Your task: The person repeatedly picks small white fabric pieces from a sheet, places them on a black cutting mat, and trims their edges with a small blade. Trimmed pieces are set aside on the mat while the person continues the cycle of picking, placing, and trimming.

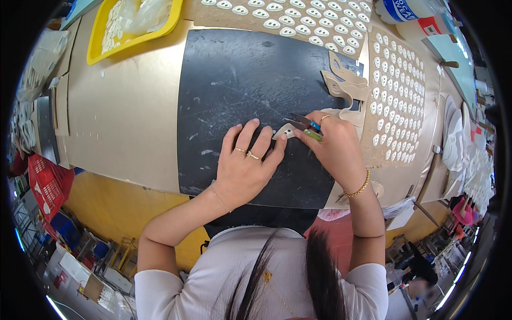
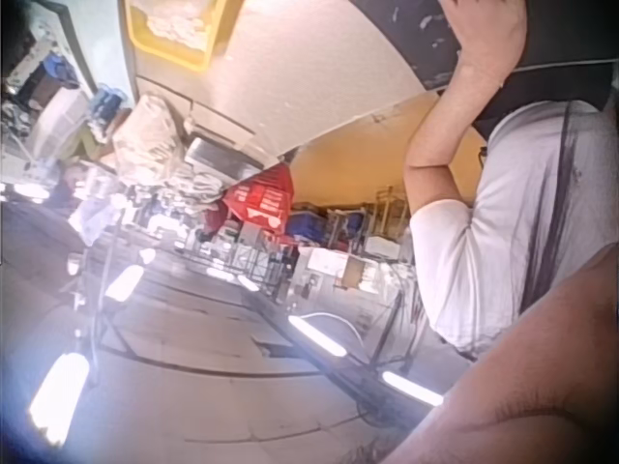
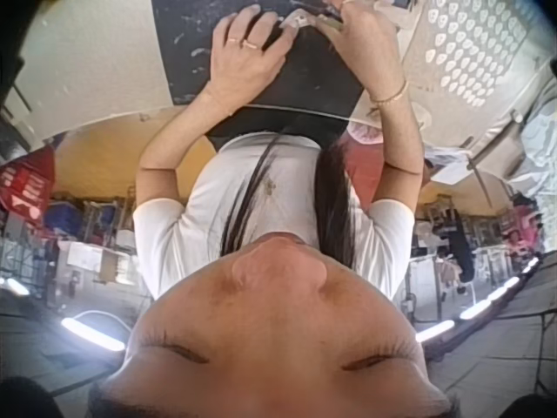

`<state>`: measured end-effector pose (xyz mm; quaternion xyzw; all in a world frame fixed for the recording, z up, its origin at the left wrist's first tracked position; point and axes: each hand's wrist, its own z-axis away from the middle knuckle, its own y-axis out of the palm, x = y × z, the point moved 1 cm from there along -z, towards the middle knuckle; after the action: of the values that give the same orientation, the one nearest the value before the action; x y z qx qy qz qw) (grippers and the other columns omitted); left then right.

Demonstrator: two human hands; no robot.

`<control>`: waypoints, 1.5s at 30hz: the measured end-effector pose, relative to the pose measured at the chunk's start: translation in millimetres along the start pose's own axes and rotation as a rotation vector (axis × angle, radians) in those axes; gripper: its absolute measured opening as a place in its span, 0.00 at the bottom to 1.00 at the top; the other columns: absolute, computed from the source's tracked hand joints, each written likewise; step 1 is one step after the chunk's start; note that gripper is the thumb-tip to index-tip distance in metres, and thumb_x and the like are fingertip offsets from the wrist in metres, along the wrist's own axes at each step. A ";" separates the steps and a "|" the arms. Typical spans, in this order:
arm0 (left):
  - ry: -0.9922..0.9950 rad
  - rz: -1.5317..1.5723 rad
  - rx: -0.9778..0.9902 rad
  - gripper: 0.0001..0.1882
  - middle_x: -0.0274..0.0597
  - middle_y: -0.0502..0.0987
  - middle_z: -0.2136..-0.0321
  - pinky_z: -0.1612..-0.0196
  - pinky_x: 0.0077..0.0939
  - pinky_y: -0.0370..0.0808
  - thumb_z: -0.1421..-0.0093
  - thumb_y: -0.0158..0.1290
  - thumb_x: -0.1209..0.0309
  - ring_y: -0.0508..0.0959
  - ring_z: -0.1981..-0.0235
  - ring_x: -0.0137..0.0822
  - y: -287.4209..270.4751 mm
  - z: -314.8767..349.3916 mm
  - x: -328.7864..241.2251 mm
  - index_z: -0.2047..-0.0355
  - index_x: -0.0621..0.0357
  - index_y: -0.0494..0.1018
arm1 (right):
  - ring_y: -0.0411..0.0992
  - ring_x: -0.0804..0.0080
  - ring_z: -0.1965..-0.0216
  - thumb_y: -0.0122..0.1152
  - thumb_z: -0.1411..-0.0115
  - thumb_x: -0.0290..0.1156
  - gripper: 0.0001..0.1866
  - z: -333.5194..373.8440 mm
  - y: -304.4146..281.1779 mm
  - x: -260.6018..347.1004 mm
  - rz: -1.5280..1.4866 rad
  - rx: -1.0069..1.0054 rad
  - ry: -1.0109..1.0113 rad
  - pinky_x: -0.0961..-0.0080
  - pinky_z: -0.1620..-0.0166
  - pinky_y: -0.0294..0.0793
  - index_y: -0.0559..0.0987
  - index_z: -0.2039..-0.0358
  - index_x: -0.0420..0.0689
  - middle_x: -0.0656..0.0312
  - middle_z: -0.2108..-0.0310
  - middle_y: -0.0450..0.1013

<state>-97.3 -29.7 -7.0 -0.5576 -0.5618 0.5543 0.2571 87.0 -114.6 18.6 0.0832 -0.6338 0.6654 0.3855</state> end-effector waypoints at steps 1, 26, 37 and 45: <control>0.000 0.002 -0.002 0.17 0.43 0.72 0.52 0.45 0.50 0.71 0.44 0.58 0.70 0.71 0.45 0.49 0.6 0.3 0.4 0.53 0.52 0.79 | 0.78 0.51 0.72 0.73 0.44 0.36 0.15 -0.4 0.1 0.0 0.003 0.006 0.000 0.62 0.67 0.75 0.81 0.64 0.38 0.49 0.74 0.78; 0.022 0.029 0.035 0.31 0.41 0.70 0.46 0.40 0.49 0.66 0.52 0.65 0.71 0.68 0.41 0.46 6.9 4.2 11.2 0.44 0.43 0.77 | 0.80 0.48 0.69 0.71 0.43 0.38 0.15 -31.4 -11.2 3.1 0.084 0.241 0.076 0.56 0.66 0.77 0.82 0.70 0.37 0.47 0.75 0.78; -0.028 0.075 0.036 0.30 0.43 0.74 0.46 0.38 0.51 0.65 0.53 0.63 0.73 0.69 0.40 0.48 1.8 4.6 8.4 0.46 0.50 0.78 | 0.77 0.63 0.84 0.70 0.41 0.39 0.17 -29.1 -8.1 -2.8 0.058 0.206 0.012 0.69 0.74 0.73 0.80 0.71 0.36 0.54 0.86 0.74; -0.012 0.068 0.045 0.30 0.42 0.73 0.47 0.38 0.50 0.64 0.54 0.63 0.73 0.69 0.40 0.47 2.8 4.5 10.2 0.45 0.50 0.78 | 0.80 0.50 0.69 0.72 0.44 0.40 0.16 -35.5 -13.9 10.3 0.143 0.269 0.166 0.59 0.65 0.79 0.84 0.67 0.38 0.48 0.75 0.80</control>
<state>-102.9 -22.5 -14.0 -0.5670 -0.5314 0.5786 0.2475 101.9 -79.6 29.2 0.0335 -0.5093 0.7746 0.3734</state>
